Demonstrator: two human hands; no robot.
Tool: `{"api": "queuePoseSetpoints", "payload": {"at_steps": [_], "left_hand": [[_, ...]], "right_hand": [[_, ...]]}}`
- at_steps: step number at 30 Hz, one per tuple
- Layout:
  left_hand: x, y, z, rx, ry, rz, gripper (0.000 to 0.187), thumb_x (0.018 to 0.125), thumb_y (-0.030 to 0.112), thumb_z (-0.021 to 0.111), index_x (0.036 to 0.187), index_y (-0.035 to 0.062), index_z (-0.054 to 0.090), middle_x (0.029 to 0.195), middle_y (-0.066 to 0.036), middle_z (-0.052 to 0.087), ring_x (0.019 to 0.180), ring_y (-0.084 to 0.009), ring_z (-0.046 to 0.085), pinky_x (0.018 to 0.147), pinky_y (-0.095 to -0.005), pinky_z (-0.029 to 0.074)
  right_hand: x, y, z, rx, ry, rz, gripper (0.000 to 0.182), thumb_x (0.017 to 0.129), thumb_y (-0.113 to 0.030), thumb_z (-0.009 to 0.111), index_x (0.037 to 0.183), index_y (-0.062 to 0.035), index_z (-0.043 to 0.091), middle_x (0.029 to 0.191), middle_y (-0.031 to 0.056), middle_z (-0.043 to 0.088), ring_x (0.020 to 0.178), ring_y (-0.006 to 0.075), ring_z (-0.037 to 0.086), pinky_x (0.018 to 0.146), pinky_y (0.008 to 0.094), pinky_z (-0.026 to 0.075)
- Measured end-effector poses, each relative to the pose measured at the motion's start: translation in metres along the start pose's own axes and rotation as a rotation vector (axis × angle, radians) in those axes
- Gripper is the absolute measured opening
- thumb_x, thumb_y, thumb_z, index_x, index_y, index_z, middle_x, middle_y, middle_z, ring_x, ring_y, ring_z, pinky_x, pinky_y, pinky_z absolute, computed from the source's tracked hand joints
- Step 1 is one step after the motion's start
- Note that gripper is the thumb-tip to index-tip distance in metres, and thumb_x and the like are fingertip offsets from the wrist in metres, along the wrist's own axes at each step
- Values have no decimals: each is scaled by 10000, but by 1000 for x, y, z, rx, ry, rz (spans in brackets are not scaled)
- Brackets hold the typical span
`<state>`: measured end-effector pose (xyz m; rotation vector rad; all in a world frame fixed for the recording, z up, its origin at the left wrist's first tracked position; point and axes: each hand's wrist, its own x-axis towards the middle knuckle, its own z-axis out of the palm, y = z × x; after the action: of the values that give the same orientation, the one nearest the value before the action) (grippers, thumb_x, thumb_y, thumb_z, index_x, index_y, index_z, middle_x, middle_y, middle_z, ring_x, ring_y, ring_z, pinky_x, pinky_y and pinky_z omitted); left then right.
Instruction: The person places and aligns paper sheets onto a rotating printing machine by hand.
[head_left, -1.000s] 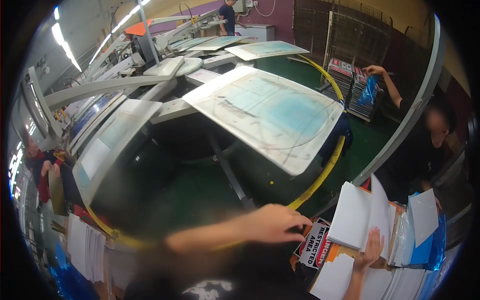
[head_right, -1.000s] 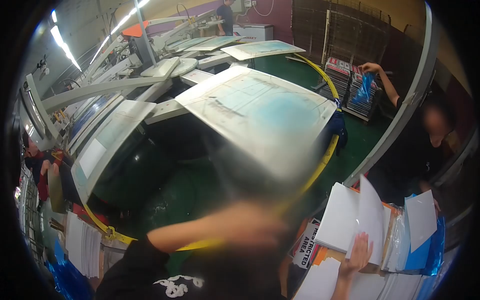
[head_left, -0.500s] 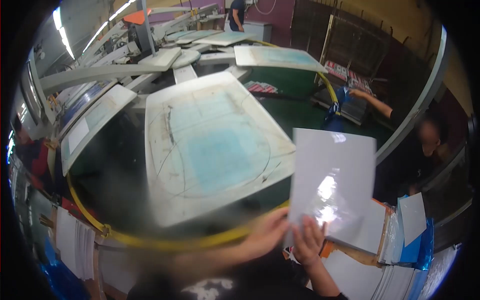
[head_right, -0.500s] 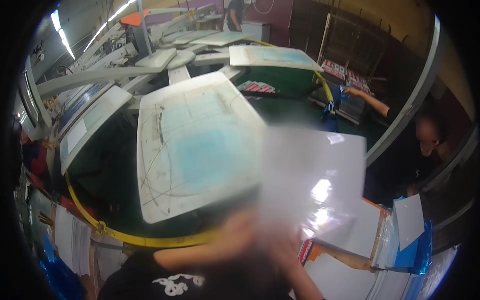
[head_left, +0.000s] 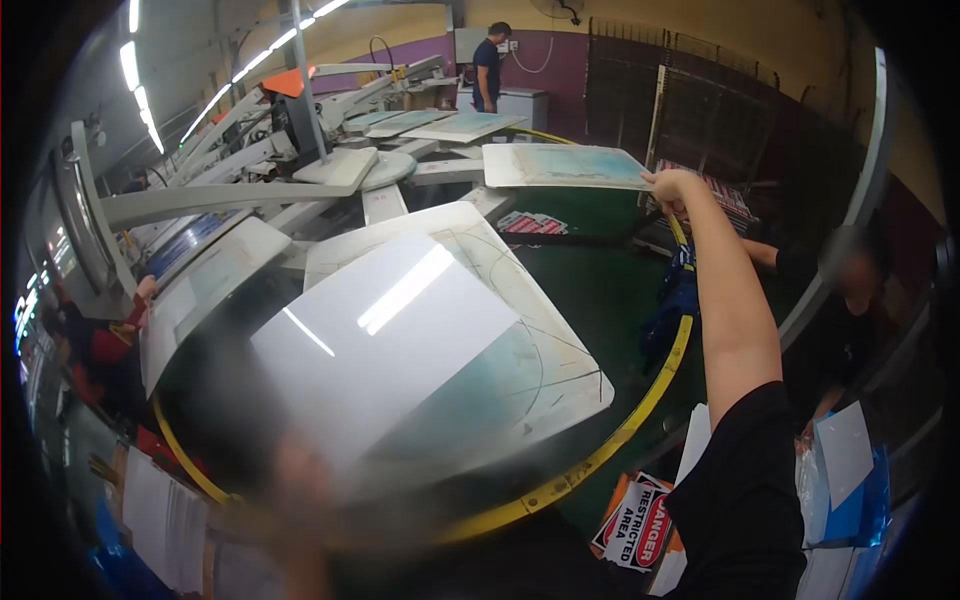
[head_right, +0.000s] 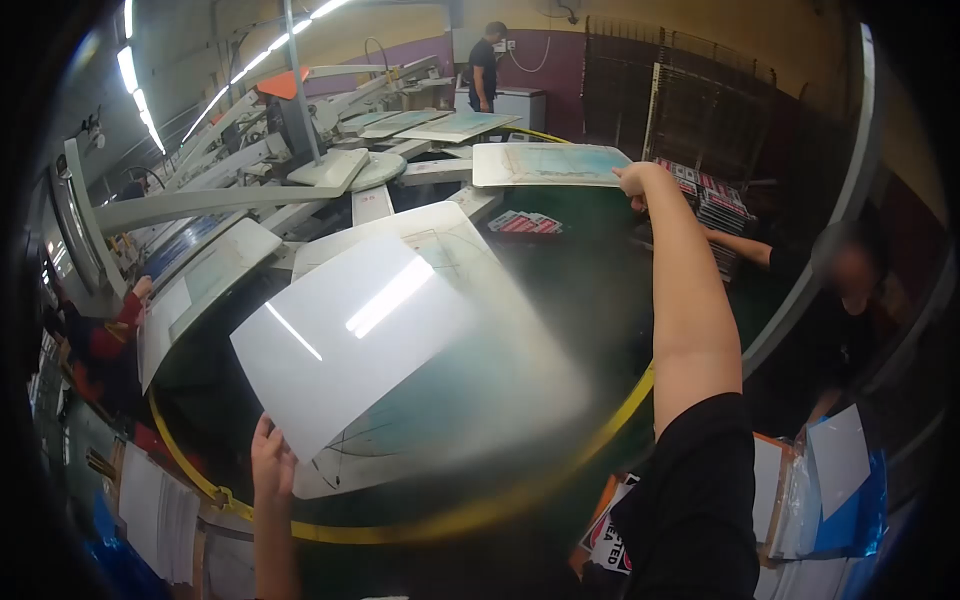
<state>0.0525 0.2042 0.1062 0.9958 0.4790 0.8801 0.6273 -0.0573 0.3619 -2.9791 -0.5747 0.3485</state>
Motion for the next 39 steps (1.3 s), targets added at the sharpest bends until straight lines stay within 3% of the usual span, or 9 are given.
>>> {"api": "queuePoseSetpoints", "payload": {"at_steps": [3,6,7,9,10,13,18,27,39], "left_hand": [[11,2,-28,3,14,-26,412,917,12,417,1322,5,341,1207,-155,522,1115,-232,540,952,-380,460],[31,3,-42,60,-11,-92,437,925,31,445,1342,-14,324,1223,-161,506,1108,-236,538,941,-346,463],[36,4,-40,80,-25,-123,447,926,38,457,1348,-18,322,1237,-154,502,1120,-235,533,949,-346,458],[57,-10,-49,62,-111,-133,457,927,48,466,1355,-14,320,1261,-150,493,1141,-221,524,952,-347,457],[61,-9,-38,72,-70,-212,452,930,48,459,1358,-13,326,1250,-149,501,1134,-214,529,949,-341,459],[75,-22,-20,83,-39,-275,428,948,53,414,1366,12,332,1221,-142,531,1092,-198,556,918,-355,469],[91,-33,-5,306,-116,-372,441,949,112,458,1370,12,369,1240,-148,543,1120,-207,551,915,-336,466],[103,-66,-33,1715,-321,398,772,735,607,624,1252,37,555,1439,-257,302,1403,-418,20,1099,-571,-14],[143,-72,-49,1864,-183,514,776,635,740,588,1185,196,642,1543,-42,147,1401,-393,-94,1043,-668,-48]], "right_hand": [[48,0,10,-129,-49,36,627,888,-146,391,1465,-321,216,940,200,655,707,277,647,594,401,518],[39,-42,46,212,-74,-44,643,918,-533,364,1457,-198,262,985,207,653,772,297,655,662,393,516],[15,-59,72,334,-93,-234,958,784,-816,265,1430,-110,312,1016,211,641,890,289,638,788,390,491],[-26,-91,130,577,-366,-376,1000,758,-849,202,1443,-127,300,1234,245,528,1087,310,558,978,401,384],[-45,-99,156,583,-463,-440,1014,760,-847,152,1449,-113,281,1263,244,507,1102,320,550,1001,408,361],[-42,-101,229,515,-377,-650,703,831,-369,654,1344,35,396,1068,162,600,917,204,593,860,311,455],[-67,-111,289,725,62,-440,891,649,-344,820,1295,102,399,1098,204,592,1004,253,590,902,342,441],[-34,-113,356,492,178,-467,906,532,-288,883,1259,75,482,1181,226,536,1077,309,533,948,369,410],[-32,-145,363,487,318,-442,870,567,-335,858,1247,70,496,1179,186,515,1116,312,503,950,373,411]]}}
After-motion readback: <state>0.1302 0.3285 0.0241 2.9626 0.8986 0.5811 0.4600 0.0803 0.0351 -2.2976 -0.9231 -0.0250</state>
